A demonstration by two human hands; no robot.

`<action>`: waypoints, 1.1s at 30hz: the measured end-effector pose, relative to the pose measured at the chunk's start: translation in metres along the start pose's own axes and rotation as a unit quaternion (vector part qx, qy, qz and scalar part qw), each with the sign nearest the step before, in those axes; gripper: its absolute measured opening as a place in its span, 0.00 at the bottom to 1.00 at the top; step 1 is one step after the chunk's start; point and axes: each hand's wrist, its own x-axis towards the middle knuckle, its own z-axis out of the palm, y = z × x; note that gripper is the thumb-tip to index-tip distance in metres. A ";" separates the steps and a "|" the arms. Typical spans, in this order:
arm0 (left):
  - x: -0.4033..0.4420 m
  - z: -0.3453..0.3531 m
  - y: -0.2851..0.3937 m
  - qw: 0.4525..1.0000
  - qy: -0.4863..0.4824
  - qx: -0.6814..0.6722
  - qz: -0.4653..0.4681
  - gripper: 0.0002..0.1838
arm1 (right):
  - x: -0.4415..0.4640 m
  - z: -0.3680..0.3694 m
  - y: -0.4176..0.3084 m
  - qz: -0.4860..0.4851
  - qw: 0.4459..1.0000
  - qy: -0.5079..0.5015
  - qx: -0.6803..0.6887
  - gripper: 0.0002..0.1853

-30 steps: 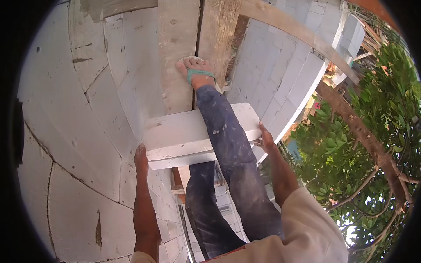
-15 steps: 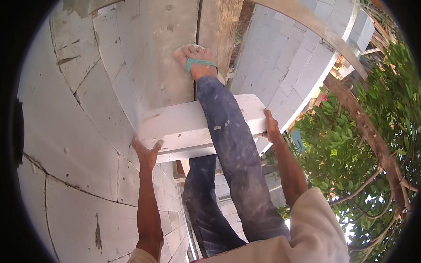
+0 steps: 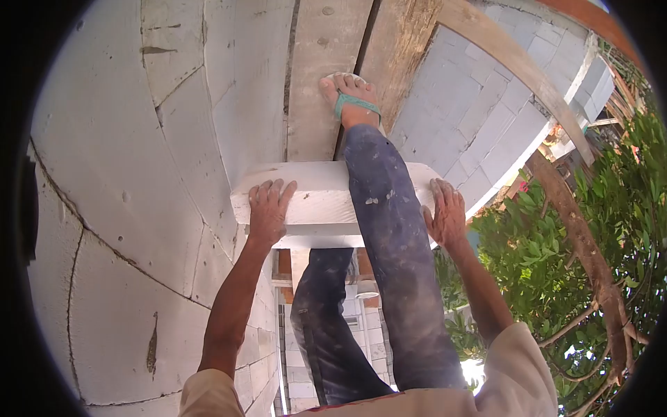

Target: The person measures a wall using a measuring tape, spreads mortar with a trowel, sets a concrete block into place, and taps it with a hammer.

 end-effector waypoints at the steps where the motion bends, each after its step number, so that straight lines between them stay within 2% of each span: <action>1: 0.001 0.000 -0.001 1.000 -0.005 -0.008 0.001 0.62 | -0.011 0.025 0.003 -0.077 0.996 0.015 -0.029 0.31; 5: 0.005 -0.004 -0.002 1.000 -0.010 -0.016 -0.002 0.68 | 0.052 0.016 -0.066 -0.131 0.991 -0.007 -0.032 0.30; 7: 0.003 -0.005 0.000 0.999 -0.041 -0.006 -0.010 0.59 | 0.106 0.016 -0.090 -0.127 0.991 0.011 -0.028 0.30; 9: 0.005 -0.005 -0.001 0.999 -0.035 -0.010 -0.007 0.59 | 0.169 0.016 -0.110 -0.118 0.992 0.037 -0.024 0.29; 11: 0.002 -0.004 0.000 0.999 -0.042 -0.020 -0.012 0.70 | 0.228 0.008 -0.129 -0.102 0.993 0.059 -0.016 0.29; 13: -0.002 0.000 0.001 0.999 -0.049 -0.021 -0.007 0.67 | 0.277 0.018 -0.136 -0.074 0.995 0.066 -0.010 0.28; 15: -0.008 0.019 -0.002 0.999 0.022 0.035 0.020 0.63 | 0.305 0.019 -0.145 -0.039 0.998 0.050 -0.003 0.28; 19: -0.013 0.017 0.001 1.000 0.010 0.020 0.016 0.59 | 0.305 0.023 -0.144 -0.011 0.999 0.045 0.000 0.28; 21: -0.012 0.008 0.004 1.000 -0.025 -0.005 -0.001 0.59 | 0.304 0.024 -0.144 -0.010 0.999 0.052 -0.002 0.28; 25: -0.011 0.006 0.004 1.000 -0.002 -0.016 0.009 0.60 | 0.313 0.031 -0.151 -0.002 0.999 0.047 0.004 0.27; 27: -0.015 0.012 0.008 0.999 0.033 0.030 0.031 0.60 | 0.322 0.028 -0.154 0.007 0.999 0.040 0.007 0.27; 31: -0.015 -0.036 0.045 0.998 -0.026 -0.037 0.049 0.56 | 0.335 0.011 -0.161 0.019 0.999 0.018 0.029 0.27; 33: -0.018 -0.015 0.064 0.990 0.060 0.022 0.122 0.58 | 0.307 -0.008 -0.151 0.009 0.999 0.000 0.035 0.27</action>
